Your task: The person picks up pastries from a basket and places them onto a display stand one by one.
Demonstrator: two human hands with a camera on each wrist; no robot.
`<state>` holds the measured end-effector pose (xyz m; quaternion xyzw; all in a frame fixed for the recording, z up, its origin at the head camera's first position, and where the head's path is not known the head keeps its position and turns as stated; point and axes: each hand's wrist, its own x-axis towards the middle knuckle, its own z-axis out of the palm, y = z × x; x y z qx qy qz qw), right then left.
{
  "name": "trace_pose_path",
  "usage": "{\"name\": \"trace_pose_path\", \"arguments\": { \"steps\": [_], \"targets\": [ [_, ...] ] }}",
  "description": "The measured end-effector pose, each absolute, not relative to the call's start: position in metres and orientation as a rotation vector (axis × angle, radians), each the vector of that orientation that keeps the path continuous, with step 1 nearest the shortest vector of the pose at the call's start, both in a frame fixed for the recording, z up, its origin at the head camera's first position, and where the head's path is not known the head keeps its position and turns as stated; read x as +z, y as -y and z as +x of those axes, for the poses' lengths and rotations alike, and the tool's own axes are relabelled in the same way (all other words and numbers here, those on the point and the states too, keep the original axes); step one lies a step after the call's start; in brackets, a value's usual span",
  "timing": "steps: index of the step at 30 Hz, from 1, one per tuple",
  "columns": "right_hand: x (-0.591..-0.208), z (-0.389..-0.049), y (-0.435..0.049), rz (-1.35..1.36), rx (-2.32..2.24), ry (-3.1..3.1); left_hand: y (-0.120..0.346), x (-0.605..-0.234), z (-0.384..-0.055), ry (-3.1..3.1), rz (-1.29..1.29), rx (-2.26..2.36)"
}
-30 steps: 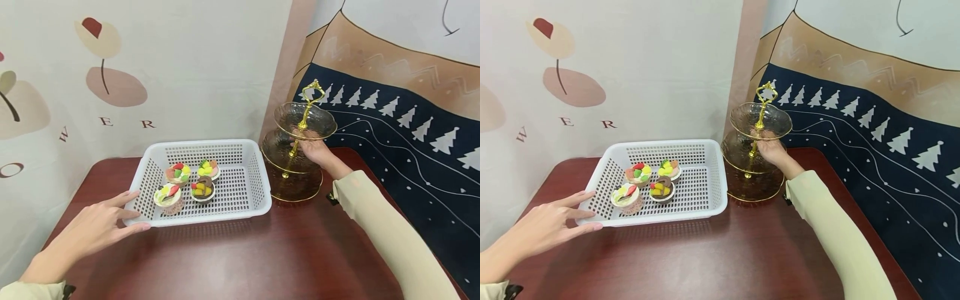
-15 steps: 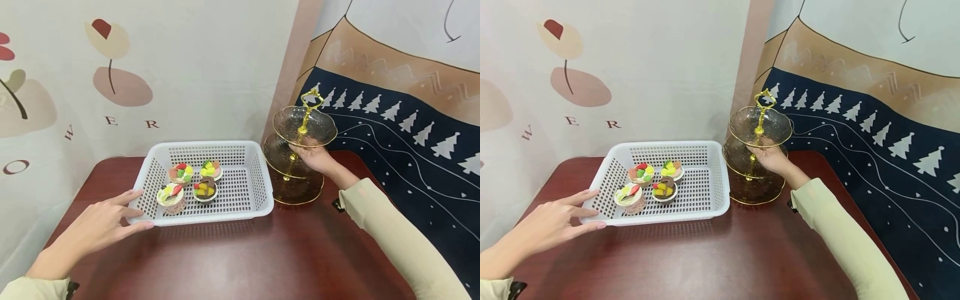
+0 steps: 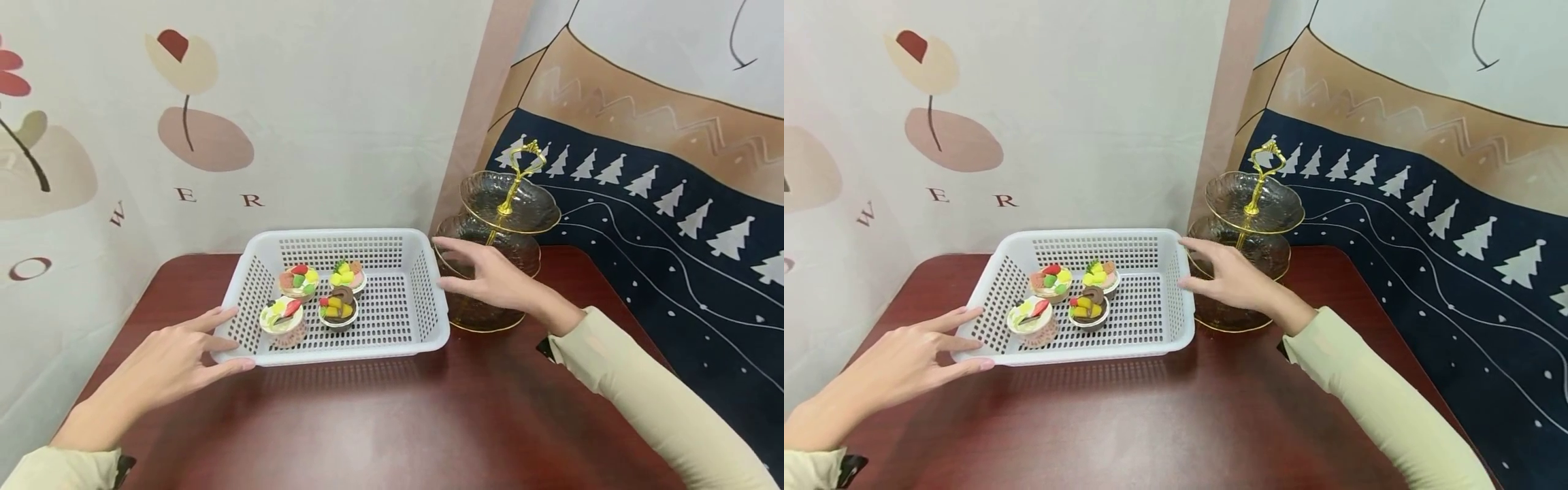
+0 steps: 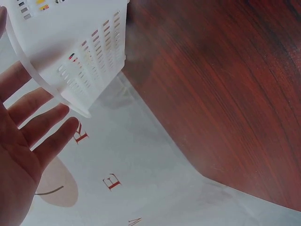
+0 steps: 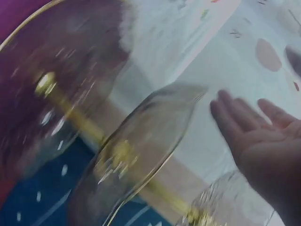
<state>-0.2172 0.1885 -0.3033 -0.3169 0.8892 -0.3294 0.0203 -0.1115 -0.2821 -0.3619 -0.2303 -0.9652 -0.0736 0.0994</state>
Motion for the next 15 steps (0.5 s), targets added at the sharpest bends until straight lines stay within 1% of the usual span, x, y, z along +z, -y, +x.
{"name": "trace_pose_path", "arguments": {
  "steps": [3,6,15],
  "targets": [
    [-0.301,-0.224,-0.17,-1.063,-1.205,-2.539,0.282,-0.362,-0.111,2.863,-0.683,-0.226],
    [-0.299,-0.233,-0.15,-1.071,-1.305,-2.409,0.282,-0.361,-0.111,2.881,-0.669,-0.235],
    [-0.312,-0.251,-0.107,-1.019,-1.368,-2.186,0.282,-0.363,-0.113,2.877,-0.667,-0.244]
  ]
}}
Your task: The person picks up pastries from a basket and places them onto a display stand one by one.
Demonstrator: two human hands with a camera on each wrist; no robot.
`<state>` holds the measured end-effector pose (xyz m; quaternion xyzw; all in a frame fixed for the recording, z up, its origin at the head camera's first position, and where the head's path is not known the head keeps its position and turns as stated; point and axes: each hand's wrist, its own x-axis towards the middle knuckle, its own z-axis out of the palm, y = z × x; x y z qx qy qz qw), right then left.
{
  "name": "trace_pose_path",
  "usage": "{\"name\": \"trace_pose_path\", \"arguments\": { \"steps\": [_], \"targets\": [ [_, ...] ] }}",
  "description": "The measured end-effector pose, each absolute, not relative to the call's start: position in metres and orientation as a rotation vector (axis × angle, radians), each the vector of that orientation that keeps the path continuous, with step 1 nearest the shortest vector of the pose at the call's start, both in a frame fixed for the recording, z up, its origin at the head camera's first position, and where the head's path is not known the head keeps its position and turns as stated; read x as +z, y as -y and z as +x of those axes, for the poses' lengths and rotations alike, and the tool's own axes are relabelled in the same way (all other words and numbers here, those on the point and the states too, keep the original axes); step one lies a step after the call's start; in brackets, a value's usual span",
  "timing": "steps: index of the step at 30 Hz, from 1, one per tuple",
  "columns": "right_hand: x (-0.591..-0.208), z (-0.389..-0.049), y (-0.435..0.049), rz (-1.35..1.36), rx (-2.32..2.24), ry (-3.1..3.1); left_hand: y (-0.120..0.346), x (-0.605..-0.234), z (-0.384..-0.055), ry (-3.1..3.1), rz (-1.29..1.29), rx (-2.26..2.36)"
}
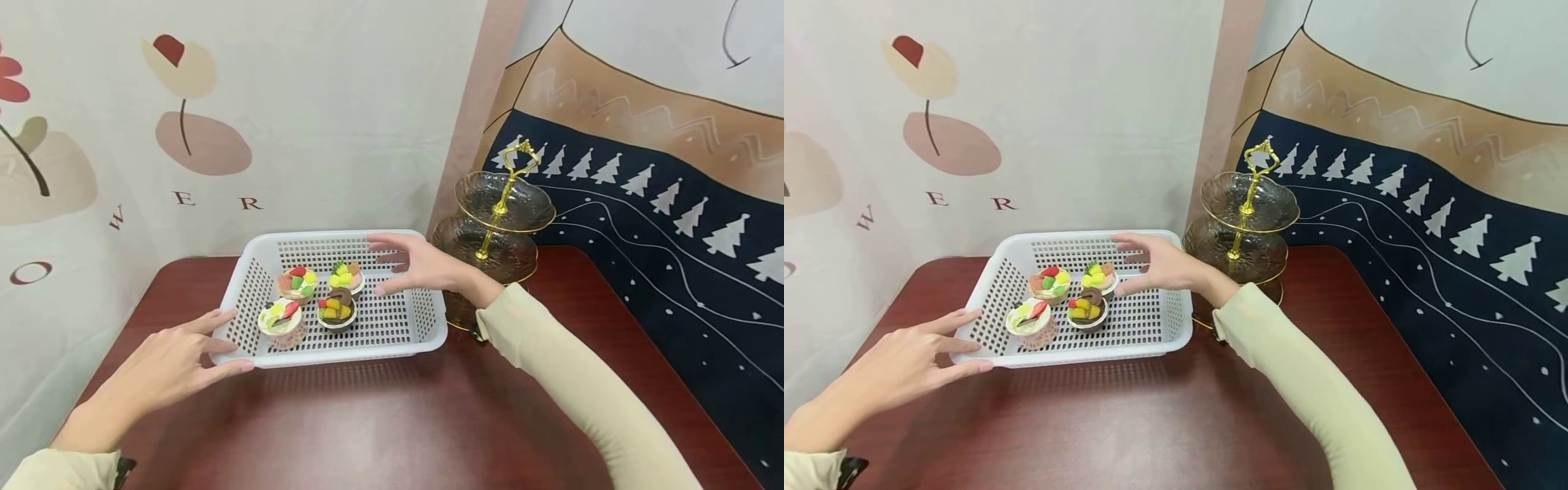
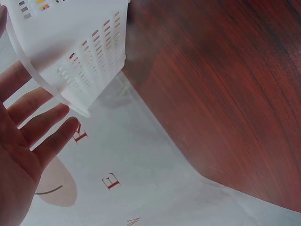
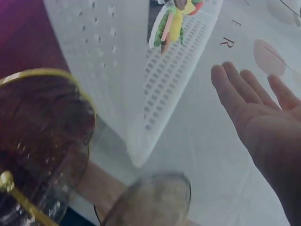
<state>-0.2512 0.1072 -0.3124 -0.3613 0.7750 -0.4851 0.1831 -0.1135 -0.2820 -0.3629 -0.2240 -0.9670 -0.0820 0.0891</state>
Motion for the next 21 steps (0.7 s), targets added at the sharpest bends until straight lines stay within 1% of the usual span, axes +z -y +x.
{"name": "trace_pose_path", "arguments": {
  "steps": [10,21],
  "targets": [
    [-0.321,-0.264,-0.072,-1.008,-1.351,-2.091,0.282,-0.363,-0.111,2.863,-0.653,-0.241],
    [-0.328,-0.267,-0.051,-0.987,-1.09,-2.075,0.281,-0.363,-0.111,2.841,-0.662,-0.229]
  ]
}}
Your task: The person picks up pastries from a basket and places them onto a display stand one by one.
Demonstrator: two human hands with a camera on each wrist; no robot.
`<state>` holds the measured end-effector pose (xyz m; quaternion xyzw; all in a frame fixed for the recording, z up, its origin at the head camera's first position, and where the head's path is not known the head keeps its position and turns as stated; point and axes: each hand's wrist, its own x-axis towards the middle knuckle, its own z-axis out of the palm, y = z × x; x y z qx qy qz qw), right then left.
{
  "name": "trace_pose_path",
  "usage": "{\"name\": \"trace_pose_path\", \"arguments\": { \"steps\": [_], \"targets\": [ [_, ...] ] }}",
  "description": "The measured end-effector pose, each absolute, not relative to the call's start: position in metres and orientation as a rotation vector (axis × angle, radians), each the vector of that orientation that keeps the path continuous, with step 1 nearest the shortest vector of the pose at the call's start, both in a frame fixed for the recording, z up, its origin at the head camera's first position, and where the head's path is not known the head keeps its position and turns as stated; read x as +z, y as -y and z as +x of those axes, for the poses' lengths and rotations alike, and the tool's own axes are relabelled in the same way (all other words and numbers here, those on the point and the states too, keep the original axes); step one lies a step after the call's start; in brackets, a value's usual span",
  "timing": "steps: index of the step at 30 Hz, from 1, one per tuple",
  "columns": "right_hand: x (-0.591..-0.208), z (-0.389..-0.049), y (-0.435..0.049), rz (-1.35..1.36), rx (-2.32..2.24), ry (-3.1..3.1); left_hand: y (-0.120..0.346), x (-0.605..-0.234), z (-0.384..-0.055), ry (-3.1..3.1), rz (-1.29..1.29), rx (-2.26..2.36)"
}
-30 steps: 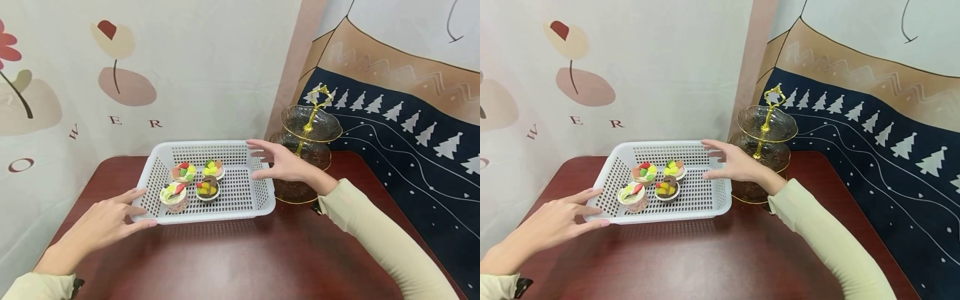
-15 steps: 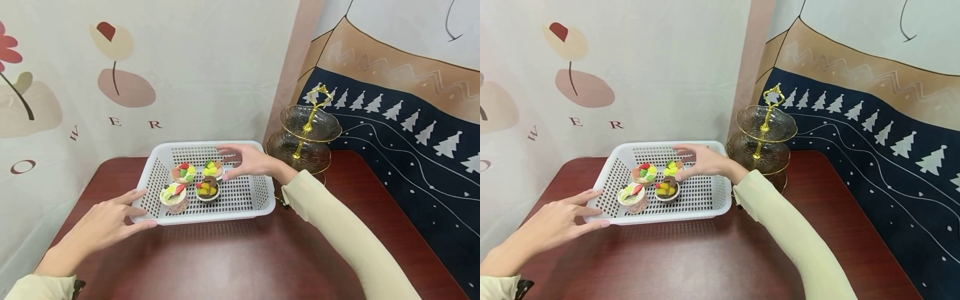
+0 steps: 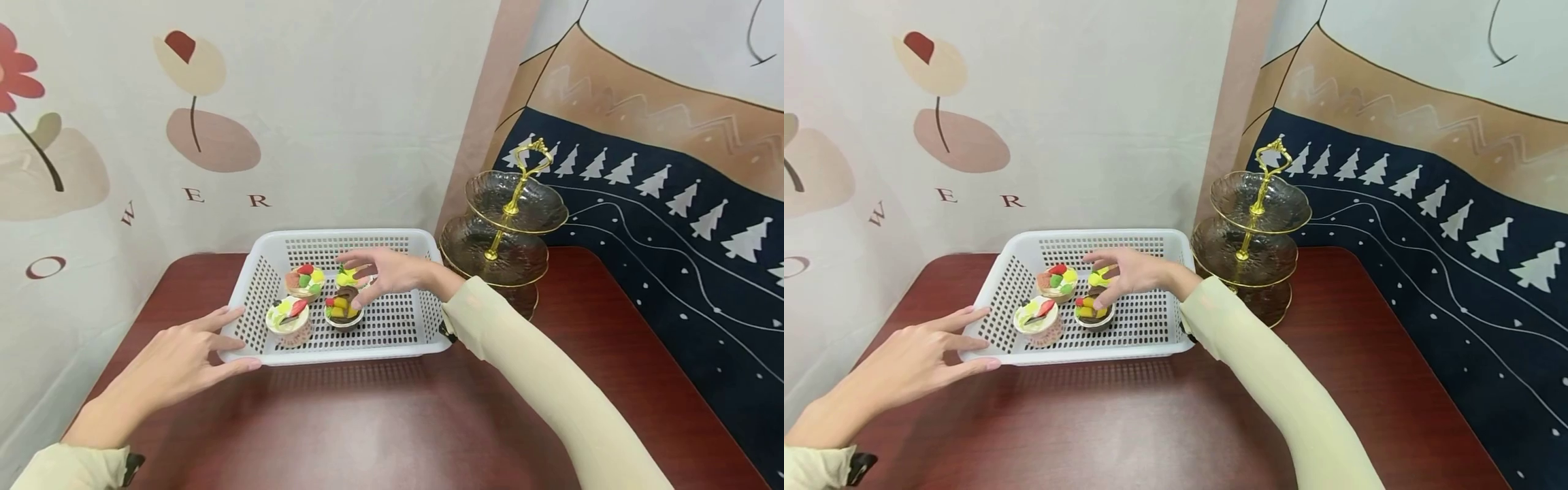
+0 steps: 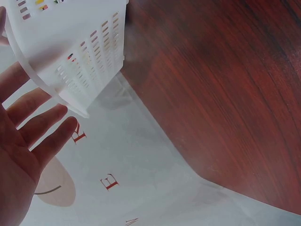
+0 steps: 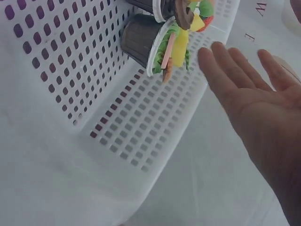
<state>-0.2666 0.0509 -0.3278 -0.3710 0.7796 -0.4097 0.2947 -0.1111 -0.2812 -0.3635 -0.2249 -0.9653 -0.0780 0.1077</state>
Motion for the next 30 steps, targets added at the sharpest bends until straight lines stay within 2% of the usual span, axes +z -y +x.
{"name": "trace_pose_path", "arguments": {
  "steps": [15,30],
  "targets": [
    [-0.331,-0.265,-0.035,-0.904,-0.807,-2.155,0.282,-0.364,-0.111,2.847,-0.662,-0.234],
    [-0.351,-0.274,-0.024,-0.901,-0.924,-2.059,0.284,-0.366,-0.113,2.794,-0.684,-0.239]
  ]
}}
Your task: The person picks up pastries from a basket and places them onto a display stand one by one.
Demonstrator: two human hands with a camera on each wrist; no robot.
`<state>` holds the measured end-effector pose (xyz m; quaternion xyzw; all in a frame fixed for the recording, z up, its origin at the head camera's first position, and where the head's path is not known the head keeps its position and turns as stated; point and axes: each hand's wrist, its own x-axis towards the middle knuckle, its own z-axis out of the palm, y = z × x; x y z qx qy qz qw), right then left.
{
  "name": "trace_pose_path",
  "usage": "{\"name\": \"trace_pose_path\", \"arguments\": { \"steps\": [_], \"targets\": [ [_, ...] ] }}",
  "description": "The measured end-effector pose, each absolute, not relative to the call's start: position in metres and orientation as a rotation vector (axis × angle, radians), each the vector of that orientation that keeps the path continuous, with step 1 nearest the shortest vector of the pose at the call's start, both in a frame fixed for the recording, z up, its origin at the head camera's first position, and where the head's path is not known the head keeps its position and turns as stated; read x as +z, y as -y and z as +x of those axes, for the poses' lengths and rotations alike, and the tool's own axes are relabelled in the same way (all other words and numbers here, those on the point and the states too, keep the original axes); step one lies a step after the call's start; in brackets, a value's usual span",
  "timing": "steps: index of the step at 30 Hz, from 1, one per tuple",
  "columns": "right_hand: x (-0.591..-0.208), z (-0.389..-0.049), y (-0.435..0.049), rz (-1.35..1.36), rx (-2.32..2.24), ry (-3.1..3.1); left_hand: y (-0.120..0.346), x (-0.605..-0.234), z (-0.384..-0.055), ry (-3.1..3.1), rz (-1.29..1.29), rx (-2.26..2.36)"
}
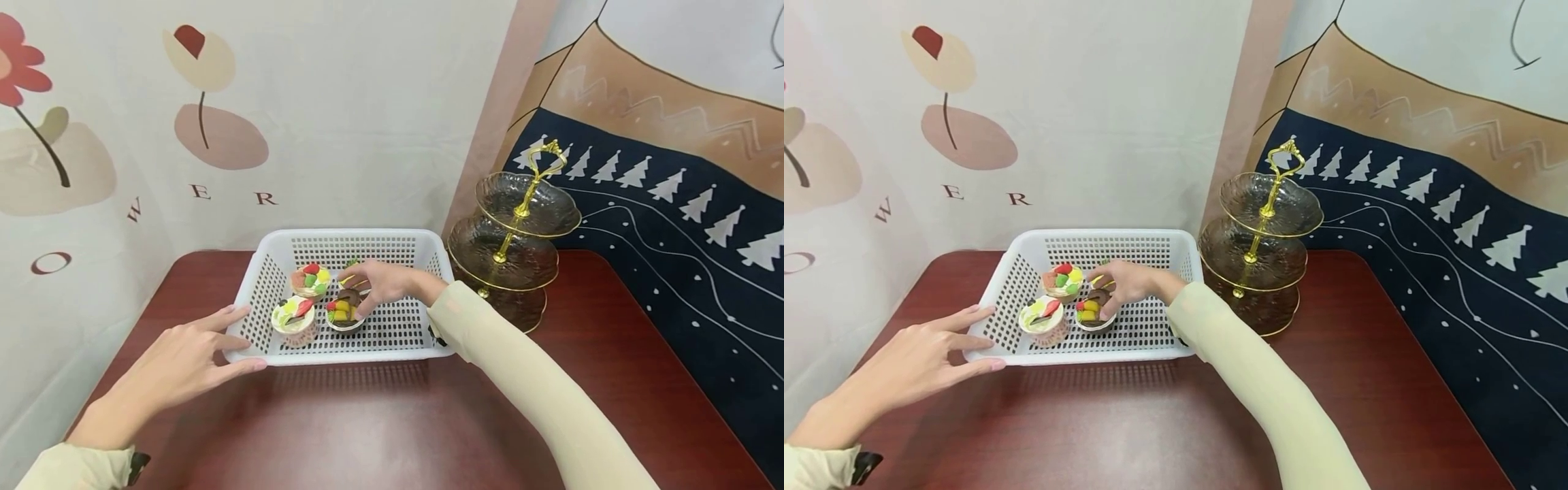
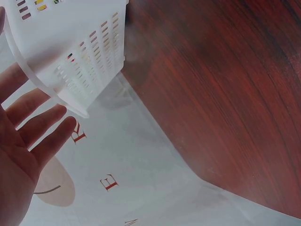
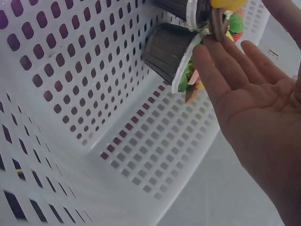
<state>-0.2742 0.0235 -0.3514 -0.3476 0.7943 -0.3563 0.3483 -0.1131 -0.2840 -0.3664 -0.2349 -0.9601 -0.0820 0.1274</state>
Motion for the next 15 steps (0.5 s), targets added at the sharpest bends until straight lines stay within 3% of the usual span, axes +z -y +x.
{"name": "trace_pose_path", "arguments": {
  "steps": [15],
  "targets": [
    [-0.361,-0.269,-0.009,-1.031,-0.678,-2.186,0.284,-0.367,-0.113,2.774,-0.683,-0.247]
  ]
}}
